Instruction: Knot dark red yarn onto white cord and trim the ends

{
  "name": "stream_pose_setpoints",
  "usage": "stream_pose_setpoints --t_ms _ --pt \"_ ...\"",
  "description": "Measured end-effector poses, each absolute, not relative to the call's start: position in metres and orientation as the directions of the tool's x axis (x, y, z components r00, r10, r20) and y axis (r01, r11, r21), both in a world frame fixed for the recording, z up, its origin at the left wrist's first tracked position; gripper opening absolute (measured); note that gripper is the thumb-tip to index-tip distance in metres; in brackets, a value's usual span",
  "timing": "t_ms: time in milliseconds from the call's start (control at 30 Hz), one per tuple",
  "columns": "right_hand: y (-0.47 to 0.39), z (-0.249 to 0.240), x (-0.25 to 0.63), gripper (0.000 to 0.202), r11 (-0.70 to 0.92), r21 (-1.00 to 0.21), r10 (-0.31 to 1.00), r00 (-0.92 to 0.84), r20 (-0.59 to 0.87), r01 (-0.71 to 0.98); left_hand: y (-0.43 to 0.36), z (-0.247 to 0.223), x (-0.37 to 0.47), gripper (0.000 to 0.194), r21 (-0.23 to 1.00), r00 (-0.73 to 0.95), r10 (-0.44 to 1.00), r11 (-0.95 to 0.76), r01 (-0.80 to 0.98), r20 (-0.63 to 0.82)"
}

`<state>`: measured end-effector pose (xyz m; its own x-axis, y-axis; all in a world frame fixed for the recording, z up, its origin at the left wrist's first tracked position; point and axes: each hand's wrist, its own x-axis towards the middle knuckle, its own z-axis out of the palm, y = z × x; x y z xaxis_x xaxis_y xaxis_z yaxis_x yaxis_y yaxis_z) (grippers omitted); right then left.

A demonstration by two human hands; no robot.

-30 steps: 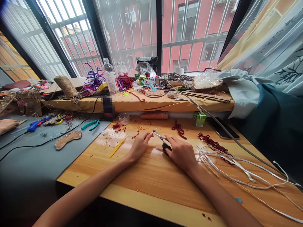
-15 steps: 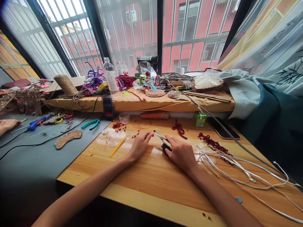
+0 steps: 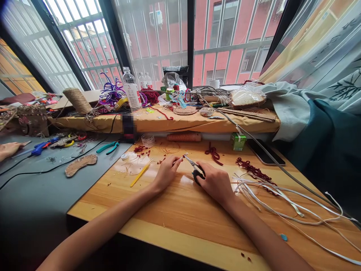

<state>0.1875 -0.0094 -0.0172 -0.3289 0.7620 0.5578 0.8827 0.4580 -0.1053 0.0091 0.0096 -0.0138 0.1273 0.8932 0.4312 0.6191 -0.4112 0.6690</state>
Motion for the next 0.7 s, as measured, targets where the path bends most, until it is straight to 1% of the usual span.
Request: stream_pose_setpoints --t_ms 133,267,333,433,567,700 --pt "-0.011 -0.0153 0.1869 0.033 0.444 -0.059 0.765 -0.344 0.544 0.894 0.0082 -0.0159 0.0085 0.017 0.613 0.157 0.856 -0.469 0.636 0.492" --pt "-0.0123 -0.0136 0.1871 0.027 0.463 -0.014 0.735 -0.375 0.565 0.886 0.0095 -0.0189 0.0083 0.016 0.562 0.164 0.82 -0.506 0.654 0.548" --pt "-0.0125 -0.014 0.1871 0.027 0.469 -0.023 0.721 -0.368 0.588 0.883 0.0111 -0.0202 0.0076 0.016 0.535 0.164 0.804 -0.516 0.669 0.571" --pt "-0.0124 -0.015 0.1865 0.03 0.471 -0.079 0.724 -0.335 0.603 0.879 0.0129 -0.0211 0.006 0.017 0.497 0.164 0.785 -0.523 0.692 0.597" --pt "-0.013 -0.0148 0.1851 0.033 0.45 -0.099 0.754 -0.318 0.574 0.888 0.0132 -0.0216 0.0044 0.017 0.451 0.179 0.766 -0.532 0.717 0.617" --pt "-0.0149 -0.0129 0.1844 0.031 0.432 -0.109 0.782 -0.312 0.539 0.895 0.0142 -0.0231 0.0033 0.018 0.39 0.223 0.726 -0.571 0.723 0.65"
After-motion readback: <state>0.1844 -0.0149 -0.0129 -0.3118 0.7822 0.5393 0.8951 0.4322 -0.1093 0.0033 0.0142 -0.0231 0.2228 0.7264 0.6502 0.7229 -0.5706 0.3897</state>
